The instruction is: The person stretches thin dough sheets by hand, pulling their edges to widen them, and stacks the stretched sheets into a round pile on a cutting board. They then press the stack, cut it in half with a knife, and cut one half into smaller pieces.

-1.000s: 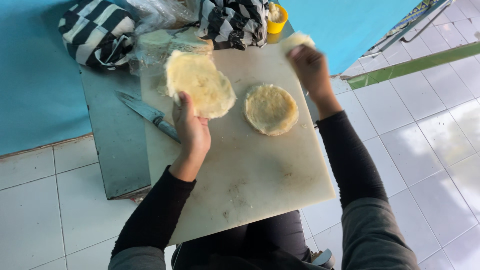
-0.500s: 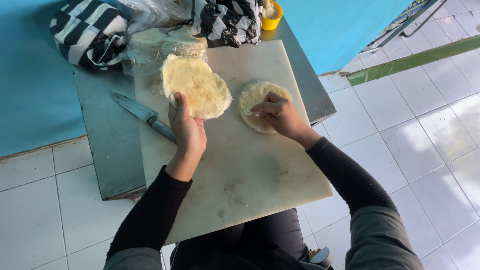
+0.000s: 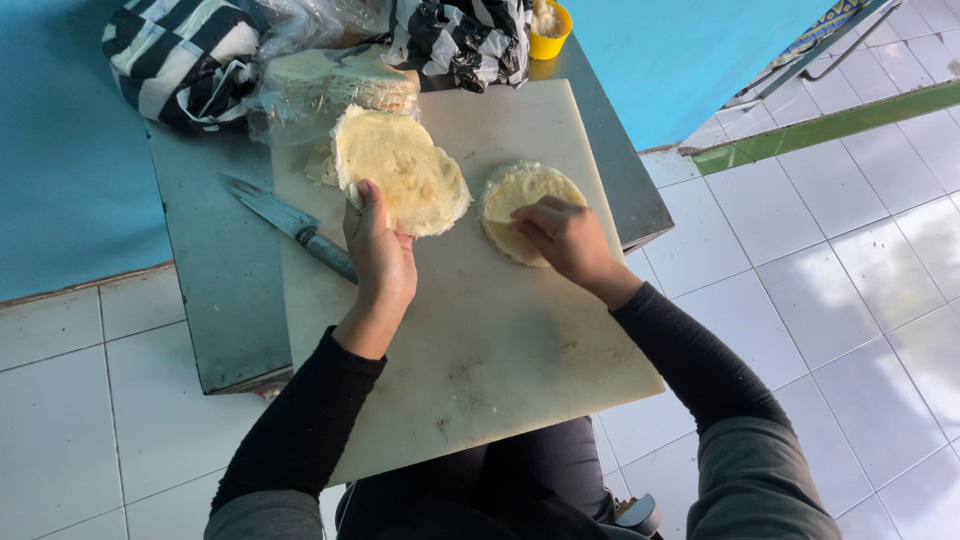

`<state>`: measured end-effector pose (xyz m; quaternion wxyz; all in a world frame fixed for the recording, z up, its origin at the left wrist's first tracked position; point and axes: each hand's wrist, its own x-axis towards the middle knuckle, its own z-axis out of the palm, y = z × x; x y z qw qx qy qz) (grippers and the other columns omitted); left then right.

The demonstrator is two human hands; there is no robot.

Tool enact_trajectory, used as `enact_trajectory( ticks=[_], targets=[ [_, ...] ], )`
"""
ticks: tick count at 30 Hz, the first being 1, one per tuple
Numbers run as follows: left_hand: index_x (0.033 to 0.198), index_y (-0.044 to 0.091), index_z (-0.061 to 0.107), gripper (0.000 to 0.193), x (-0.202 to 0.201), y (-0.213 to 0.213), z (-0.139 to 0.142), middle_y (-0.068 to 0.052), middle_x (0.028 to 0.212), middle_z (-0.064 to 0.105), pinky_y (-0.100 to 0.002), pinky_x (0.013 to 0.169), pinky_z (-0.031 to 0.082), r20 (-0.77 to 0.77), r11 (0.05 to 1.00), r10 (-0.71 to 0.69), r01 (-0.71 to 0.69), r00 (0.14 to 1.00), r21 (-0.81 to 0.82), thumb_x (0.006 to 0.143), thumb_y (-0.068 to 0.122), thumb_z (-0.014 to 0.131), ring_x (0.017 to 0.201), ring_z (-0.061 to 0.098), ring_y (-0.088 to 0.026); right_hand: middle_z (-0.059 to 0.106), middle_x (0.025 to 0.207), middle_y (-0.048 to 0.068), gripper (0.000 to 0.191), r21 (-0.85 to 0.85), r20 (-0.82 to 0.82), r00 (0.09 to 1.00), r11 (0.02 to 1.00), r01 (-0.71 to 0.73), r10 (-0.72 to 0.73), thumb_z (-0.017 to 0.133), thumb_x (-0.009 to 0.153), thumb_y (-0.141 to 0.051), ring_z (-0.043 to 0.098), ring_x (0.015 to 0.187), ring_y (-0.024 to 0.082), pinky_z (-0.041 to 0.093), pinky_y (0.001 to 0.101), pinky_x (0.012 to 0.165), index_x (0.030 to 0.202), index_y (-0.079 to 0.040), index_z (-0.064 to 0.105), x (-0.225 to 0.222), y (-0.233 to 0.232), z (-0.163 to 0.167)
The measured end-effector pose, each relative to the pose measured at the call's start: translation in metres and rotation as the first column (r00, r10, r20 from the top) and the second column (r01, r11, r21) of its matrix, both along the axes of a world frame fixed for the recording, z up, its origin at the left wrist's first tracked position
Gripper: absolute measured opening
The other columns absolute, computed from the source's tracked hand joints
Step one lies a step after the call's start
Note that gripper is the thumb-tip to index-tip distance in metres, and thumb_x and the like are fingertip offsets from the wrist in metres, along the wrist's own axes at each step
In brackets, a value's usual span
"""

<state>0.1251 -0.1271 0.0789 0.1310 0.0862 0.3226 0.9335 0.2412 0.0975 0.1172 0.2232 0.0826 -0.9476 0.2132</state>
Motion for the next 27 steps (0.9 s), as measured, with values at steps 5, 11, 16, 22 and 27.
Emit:
enact_trajectory(
  ticks=[5, 11, 16, 22, 27],
  targets=[
    [0.156, 0.007, 0.032, 0.066, 0.001, -0.001, 0.001, -0.011, 0.154, 0.047, -0.048, 0.113, 0.049, -0.003, 1.000, -0.005, 0.005, 1.000, -0.006, 0.105, 0.042, 0.054, 0.141, 0.052, -0.027, 0.066, 0.087, 0.006, 0.020, 0.190, -0.020, 0.993, 0.976, -0.110, 0.115, 0.077, 0.090, -0.026, 0.067, 0.080, 0.025, 0.053, 0.0386, 0.070, 0.102, -0.011, 0.075, 0.006, -0.006, 0.003],
    [0.154, 0.003, 0.036, 0.066, 0.001, 0.002, -0.003, -0.014, 0.152, 0.050, -0.048, 0.112, 0.049, 0.008, 0.999, -0.046, 0.046, 0.999, -0.019, 0.105, 0.043, 0.055, 0.139, 0.054, -0.028, 0.069, 0.101, 0.006, 0.016, -0.073, 0.062, 0.976, 0.976, -0.205, 0.209, 0.070, 0.100, -0.022, 0.067, 0.093, 0.026, 0.055, 0.0368, 0.082, 0.111, -0.010, 0.073, 0.010, 0.008, 0.007],
    [0.155, 0.005, 0.034, 0.065, 0.005, 0.004, -0.004, -0.012, 0.153, 0.048, -0.047, 0.112, 0.048, -0.016, 0.997, -0.083, 0.083, 0.996, -0.008, 0.105, 0.041, 0.055, 0.140, 0.052, -0.026, 0.066, 0.103, 0.009, 0.020, -0.224, 0.116, 0.977, 0.953, 0.203, -0.180, 0.069, 0.097, -0.013, 0.067, 0.087, 0.025, 0.056, 0.0385, 0.079, 0.116, -0.008, 0.073, -0.021, 0.034, 0.008],
    [0.155, 0.005, 0.034, 0.065, 0.006, 0.005, 0.001, -0.012, 0.154, 0.048, -0.047, 0.112, 0.048, -0.012, 0.997, -0.068, 0.068, 0.998, -0.029, 0.105, 0.041, 0.054, 0.140, 0.052, -0.026, 0.065, 0.109, 0.012, 0.026, -0.071, 0.129, 0.981, 0.986, 0.152, -0.142, 0.079, 0.086, -0.011, 0.062, 0.104, 0.031, 0.051, 0.0422, 0.090, 0.112, -0.009, 0.075, -0.050, 0.050, -0.003],
    [0.156, 0.005, 0.034, 0.066, 0.006, 0.004, 0.002, -0.011, 0.155, 0.046, -0.047, 0.114, 0.046, -0.021, 0.997, -0.074, 0.073, 0.997, -0.040, 0.105, 0.042, 0.055, 0.142, 0.049, -0.025, 0.066, 0.108, 0.011, 0.022, -0.046, 0.134, 0.978, 0.985, 0.168, -0.161, 0.080, 0.086, -0.012, 0.061, 0.108, 0.032, 0.050, 0.0427, 0.093, 0.108, -0.008, 0.075, -0.054, 0.051, -0.016]
  ],
)
